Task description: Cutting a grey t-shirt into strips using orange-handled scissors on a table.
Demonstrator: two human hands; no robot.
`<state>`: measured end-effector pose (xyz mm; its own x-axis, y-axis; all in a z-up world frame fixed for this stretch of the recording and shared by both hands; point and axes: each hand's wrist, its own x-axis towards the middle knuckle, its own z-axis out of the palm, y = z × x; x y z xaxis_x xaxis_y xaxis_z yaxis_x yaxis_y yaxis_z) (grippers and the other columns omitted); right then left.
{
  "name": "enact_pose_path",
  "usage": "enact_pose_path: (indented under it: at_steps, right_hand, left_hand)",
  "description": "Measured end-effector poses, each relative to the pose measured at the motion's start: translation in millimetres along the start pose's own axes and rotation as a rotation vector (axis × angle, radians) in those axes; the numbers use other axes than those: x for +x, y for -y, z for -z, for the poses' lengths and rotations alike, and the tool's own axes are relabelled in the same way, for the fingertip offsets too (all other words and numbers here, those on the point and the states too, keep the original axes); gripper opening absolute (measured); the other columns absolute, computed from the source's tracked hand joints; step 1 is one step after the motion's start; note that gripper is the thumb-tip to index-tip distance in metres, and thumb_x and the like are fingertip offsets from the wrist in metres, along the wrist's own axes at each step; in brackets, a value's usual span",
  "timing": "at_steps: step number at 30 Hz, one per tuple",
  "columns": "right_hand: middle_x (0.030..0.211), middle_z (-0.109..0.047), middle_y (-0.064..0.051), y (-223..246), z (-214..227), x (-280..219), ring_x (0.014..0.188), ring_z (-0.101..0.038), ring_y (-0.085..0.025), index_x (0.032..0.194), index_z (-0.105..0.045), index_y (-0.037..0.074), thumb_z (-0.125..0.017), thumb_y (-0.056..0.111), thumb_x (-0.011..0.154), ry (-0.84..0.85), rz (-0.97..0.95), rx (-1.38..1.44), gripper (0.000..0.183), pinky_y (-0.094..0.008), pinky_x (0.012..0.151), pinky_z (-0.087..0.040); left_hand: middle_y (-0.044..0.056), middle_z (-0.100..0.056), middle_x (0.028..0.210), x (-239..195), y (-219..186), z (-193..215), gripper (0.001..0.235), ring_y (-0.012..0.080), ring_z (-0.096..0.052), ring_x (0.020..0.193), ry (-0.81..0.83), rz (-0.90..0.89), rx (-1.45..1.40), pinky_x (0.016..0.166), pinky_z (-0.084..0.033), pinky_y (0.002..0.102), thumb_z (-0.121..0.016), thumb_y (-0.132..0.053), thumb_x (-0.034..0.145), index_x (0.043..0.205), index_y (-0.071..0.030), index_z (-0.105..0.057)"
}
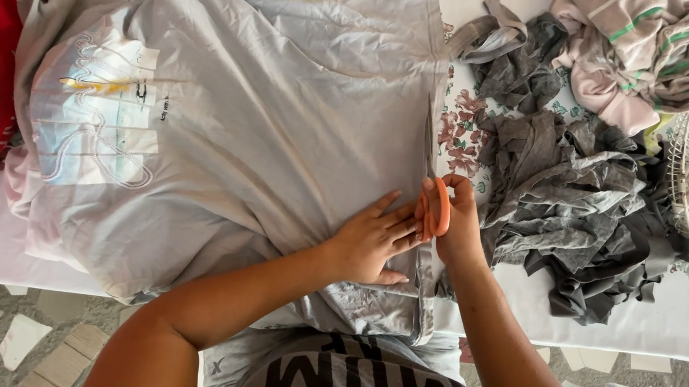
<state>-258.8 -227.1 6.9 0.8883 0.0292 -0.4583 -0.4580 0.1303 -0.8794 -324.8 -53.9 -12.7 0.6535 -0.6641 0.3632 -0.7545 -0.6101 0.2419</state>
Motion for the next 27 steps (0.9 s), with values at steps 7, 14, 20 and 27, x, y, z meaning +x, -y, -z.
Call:
enact_pose_path:
  at_steps: [7,14,20,27]
  right_hand:
    - [0.059,-0.061,-0.02,0,0,8,0.035,-0.058,-0.026,0.116,-0.042,0.005,-0.076,0.027,0.098,-0.02,0.015,-0.111,0.044,-0.033,0.026,-0.044]
    - [0.057,-0.058,-0.02,-3,6,16,0.035,-0.055,-0.027,0.116,-0.04,0.007,-0.074,0.024,0.1,-0.021,0.061,-0.114,0.041,-0.033,0.026,-0.042]
    - [0.057,-0.059,-0.019,-4,7,19,0.035,-0.056,-0.026,0.115,-0.04,0.007,-0.073,0.025,0.1,0.0,0.073,-0.118,0.04,-0.033,0.025,-0.043]
    - [0.057,-0.059,-0.022,-24,18,2,0.034,-0.057,-0.028,0.115,-0.039,0.008,-0.071,0.024,0.102,-0.023,0.092,-0.109,0.038,-0.034,0.024,-0.045]
  left_hand:
    - [0.013,-0.06,0.141,-5,-5,-3,0.085,0.0321,-0.043,0.144,0.034,-0.004,-0.002,0.127,-0.018,0.06,-0.063,-0.069,0.076,0.139,-0.012,-0.059]
    - [0.014,-0.049,0.154,-11,-10,-13,0.091,0.0322,-0.033,0.151,0.052,-0.015,-0.003,0.127,-0.018,0.06,-0.065,-0.069,0.077,0.147,-0.012,-0.05]
    - [0.012,-0.046,0.156,-15,-18,-7,0.09,0.0297,-0.03,0.153,0.098,-0.021,-0.009,0.127,-0.014,0.06,-0.057,-0.072,0.08,0.149,-0.014,-0.048]
    - [0.015,-0.044,0.158,-32,-30,-11,0.086,0.033,-0.027,0.155,0.047,-0.048,-0.084,0.127,-0.011,0.061,-0.056,-0.068,0.084,0.147,-0.011,-0.05]
